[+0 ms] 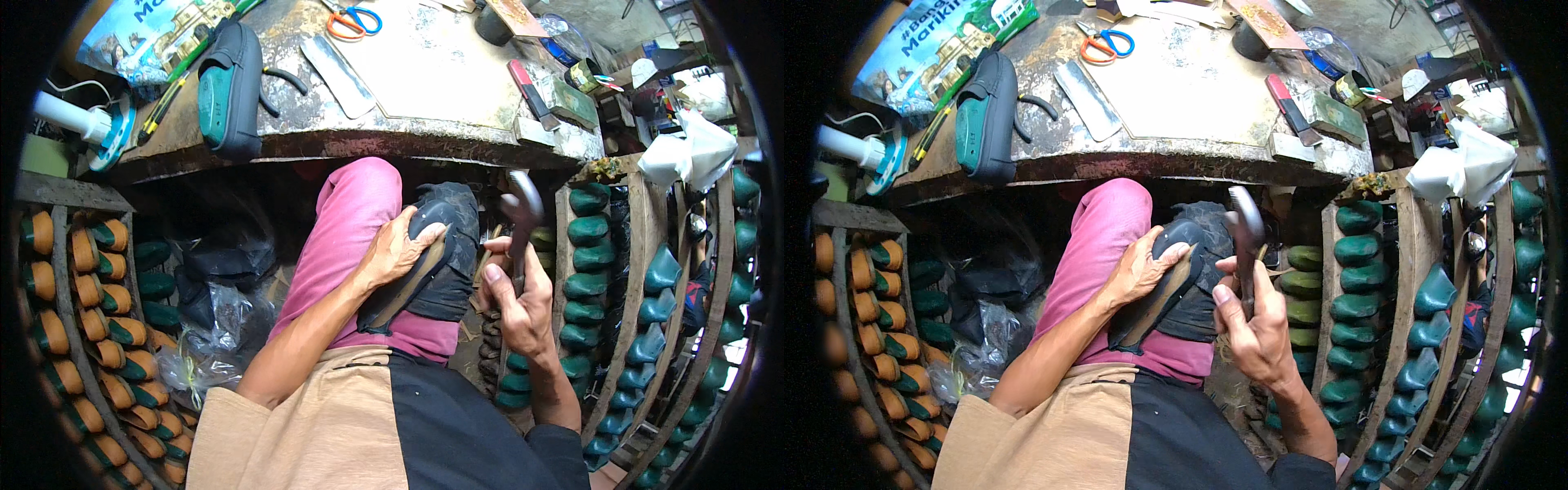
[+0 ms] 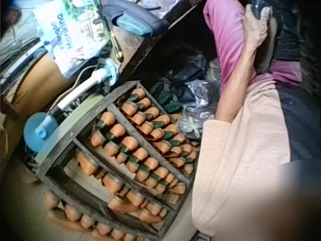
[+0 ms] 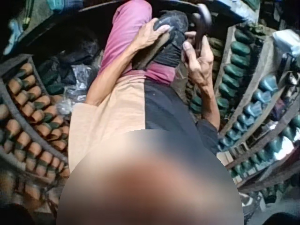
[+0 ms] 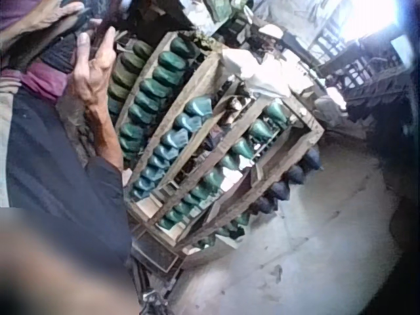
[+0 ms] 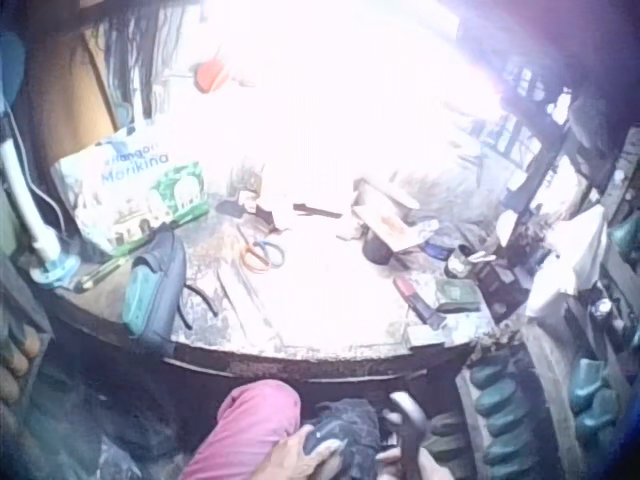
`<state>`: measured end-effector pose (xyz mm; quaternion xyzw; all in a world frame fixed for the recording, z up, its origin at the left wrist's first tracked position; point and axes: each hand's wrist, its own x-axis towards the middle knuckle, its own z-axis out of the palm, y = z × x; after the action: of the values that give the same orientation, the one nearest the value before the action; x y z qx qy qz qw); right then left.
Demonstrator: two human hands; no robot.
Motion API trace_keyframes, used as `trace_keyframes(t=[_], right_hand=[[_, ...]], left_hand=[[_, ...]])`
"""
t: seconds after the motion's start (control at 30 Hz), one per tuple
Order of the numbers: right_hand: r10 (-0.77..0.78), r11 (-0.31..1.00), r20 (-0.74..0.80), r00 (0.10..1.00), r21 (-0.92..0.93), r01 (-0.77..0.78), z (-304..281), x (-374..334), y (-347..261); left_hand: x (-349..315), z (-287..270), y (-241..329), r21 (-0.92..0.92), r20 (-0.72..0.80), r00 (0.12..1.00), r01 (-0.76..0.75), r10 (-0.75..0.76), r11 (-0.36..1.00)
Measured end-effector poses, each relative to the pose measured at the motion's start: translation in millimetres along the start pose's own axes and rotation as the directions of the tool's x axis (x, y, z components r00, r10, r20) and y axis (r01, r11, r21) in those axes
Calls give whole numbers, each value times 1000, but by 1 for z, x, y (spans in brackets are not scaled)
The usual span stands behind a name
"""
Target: The person uses a hammer and a curved metal tool to tap and shape the sole edge of a black slip-on shoe. They repeatedly reposition the shoe, tap along the perimeter, and briefly inspect the finished pair.
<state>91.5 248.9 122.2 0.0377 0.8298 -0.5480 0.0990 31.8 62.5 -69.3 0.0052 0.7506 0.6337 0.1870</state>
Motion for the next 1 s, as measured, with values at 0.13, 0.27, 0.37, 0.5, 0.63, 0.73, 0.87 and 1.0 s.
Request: trace_keyframes(t=[0.13,0.27,0.37,0.5,0.63,0.73,0.87,1.0], right_hand=[[2,1000,-18,1000,-6,-2,4,17,13],[-89,981,-25,996,-174,84,12,45,39],[-200,938,24,979,-283,199,23,62,58],[-283,760,106,953,-582,290,38,72,67],[-387,684,130,913,-623,379,43,84,63],[-482,691,26,876,-603,398,39,108,61],[-493,643,-74,867,-702,306,24,182,52],[-318,657,-93,943,-739,149,22,247,23]], left_hand=[[1,-1,4,2,19,1000,-6,6,1000],[-11,13,11,90,-28,997,-62,65,994],[-18,22,11,169,-82,984,-145,160,975],[-19,25,6,155,-103,969,-208,225,966],[-15,20,5,129,-113,973,-187,202,974],[-12,14,5,65,-77,991,-108,113,992],[-7,6,5,109,-104,993,-51,62,993],[-9,-4,10,20,-22,999,-24,24,1000]])
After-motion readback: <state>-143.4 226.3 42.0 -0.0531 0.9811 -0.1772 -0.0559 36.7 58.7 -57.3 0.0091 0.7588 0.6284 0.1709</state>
